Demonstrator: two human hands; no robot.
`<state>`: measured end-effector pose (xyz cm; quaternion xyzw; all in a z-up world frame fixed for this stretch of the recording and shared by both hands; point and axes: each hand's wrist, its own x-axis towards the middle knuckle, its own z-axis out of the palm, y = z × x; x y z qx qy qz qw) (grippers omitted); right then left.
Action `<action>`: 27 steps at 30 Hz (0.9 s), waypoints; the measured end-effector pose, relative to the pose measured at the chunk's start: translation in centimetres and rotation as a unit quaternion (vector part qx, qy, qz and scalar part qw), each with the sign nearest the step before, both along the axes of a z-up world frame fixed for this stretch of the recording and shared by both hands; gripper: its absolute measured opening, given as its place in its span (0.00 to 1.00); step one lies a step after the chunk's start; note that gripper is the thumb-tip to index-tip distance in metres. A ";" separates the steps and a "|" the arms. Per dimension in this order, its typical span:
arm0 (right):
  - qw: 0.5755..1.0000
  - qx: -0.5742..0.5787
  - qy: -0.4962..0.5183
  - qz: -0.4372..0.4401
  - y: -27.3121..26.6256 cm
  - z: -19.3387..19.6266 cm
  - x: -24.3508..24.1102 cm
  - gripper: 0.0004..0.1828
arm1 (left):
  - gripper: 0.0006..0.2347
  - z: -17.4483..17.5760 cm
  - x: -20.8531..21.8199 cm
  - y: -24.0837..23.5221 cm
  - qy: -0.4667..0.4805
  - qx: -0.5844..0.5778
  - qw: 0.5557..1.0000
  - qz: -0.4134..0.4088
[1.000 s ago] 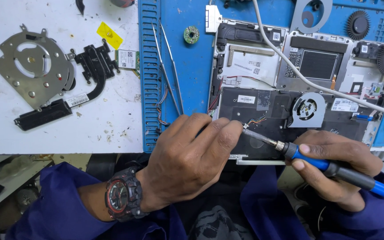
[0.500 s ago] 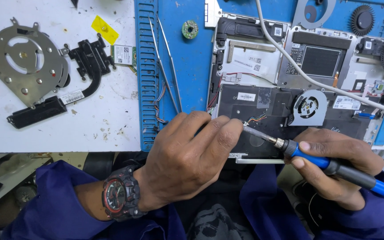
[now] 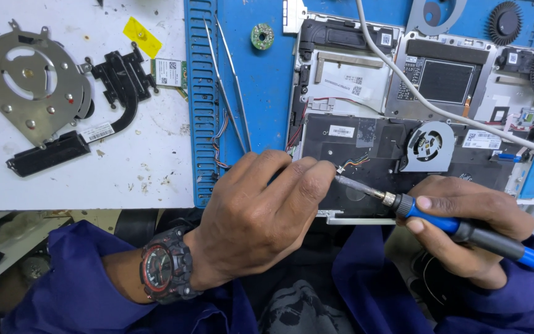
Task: The person uses a soldering iron to work on a small green circuit board and wires inside a disassembled laptop. They apply solder to the board and wires, occasionally using tweezers to hold components in place. The workspace is cluttered with various laptop parts and tools.
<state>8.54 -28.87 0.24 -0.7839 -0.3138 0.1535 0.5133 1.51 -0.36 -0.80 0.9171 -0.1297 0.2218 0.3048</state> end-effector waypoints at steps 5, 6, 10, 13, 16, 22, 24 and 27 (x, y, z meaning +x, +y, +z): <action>1.000 0.001 -0.012 0.012 -0.3 -0.3 0.1 0.14 | 0.03 0.0 -0.1 0.0 0.002 0.000 1.000 -0.004; 1.000 0.011 -0.023 0.011 -0.4 -0.6 0.2 0.14 | 0.04 0.0 -0.1 0.0 0.004 -0.003 1.000 -0.007; 1.000 0.015 -0.017 0.016 -0.2 -0.3 0.2 0.14 | 0.06 -0.1 -0.1 0.0 0.010 -0.006 1.000 -0.015; 1.000 0.006 -0.020 0.009 -0.2 -0.5 0.1 0.14 | 0.06 -0.1 -0.2 0.0 0.013 -0.007 1.000 -0.013; 0.999 0.026 -0.030 0.010 -0.2 -0.7 0.1 0.13 | 0.06 -0.1 -0.2 0.0 0.012 -0.007 1.000 -0.011; 1.000 0.009 0.002 -0.024 0.2 -0.5 -0.2 0.13 | 0.09 -0.1 -0.3 0.0 0.022 -0.011 0.999 -0.022; 1.000 0.013 -0.009 -0.018 0.2 -0.6 -0.2 0.13 | 0.09 -0.1 -0.3 0.0 0.018 -0.009 1.000 -0.021; 1.000 0.010 0.000 -0.025 0.0 -0.6 -0.3 0.13 | 0.08 -0.1 -0.3 0.0 0.018 -0.010 1.000 -0.019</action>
